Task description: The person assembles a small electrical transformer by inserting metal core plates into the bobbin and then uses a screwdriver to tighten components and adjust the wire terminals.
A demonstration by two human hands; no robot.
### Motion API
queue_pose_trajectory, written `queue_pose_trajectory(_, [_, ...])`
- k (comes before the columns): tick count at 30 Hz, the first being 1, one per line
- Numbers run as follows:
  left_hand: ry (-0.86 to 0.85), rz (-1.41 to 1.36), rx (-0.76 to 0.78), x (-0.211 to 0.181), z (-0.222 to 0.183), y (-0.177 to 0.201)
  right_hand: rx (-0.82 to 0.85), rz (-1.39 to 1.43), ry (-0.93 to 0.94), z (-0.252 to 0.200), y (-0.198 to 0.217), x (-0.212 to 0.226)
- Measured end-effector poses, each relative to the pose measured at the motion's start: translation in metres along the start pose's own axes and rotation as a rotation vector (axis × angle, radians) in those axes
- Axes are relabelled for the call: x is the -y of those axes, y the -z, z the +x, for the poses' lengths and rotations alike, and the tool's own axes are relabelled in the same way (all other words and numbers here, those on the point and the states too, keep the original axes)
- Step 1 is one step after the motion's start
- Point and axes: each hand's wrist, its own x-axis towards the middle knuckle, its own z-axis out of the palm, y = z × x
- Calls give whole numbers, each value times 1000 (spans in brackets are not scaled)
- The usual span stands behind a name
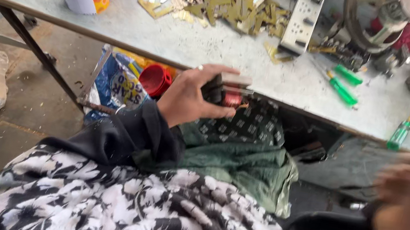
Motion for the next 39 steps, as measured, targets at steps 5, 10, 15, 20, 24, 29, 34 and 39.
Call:
queue_pose_trajectory(5, [-314,32,-73,-2,-2,-4,210,-309,235,-21,-27,-20])
queue_pose_trajectory(10, [-50,-21,-53,-6,-11,11,161,-747,60,-38,27,-53])
queue_pose_trajectory(15, [-31,-200,-45,1,-21,12,-233,455,91,-38,49,-60])
queue_pose_trajectory(20, [-70,-211,-15,-3,-31,8,314,-244,73,-45,-30,-40])
queue_pose_trajectory(24, [-56,-150,-54,1,-29,21,192,-349,-56,-18,-13,-10])
queue_pose_trajectory(29, [372,-859,-54,35,-20,18,11,55,-178,24,27,5])
queue_pose_trajectory(34, [758,-1340,-52,55,-43,3,90,425,-195,119,46,-9])
queue_pose_trajectory(39, [881,-1343,-55,55,-54,3,-26,743,-441,225,54,-74])
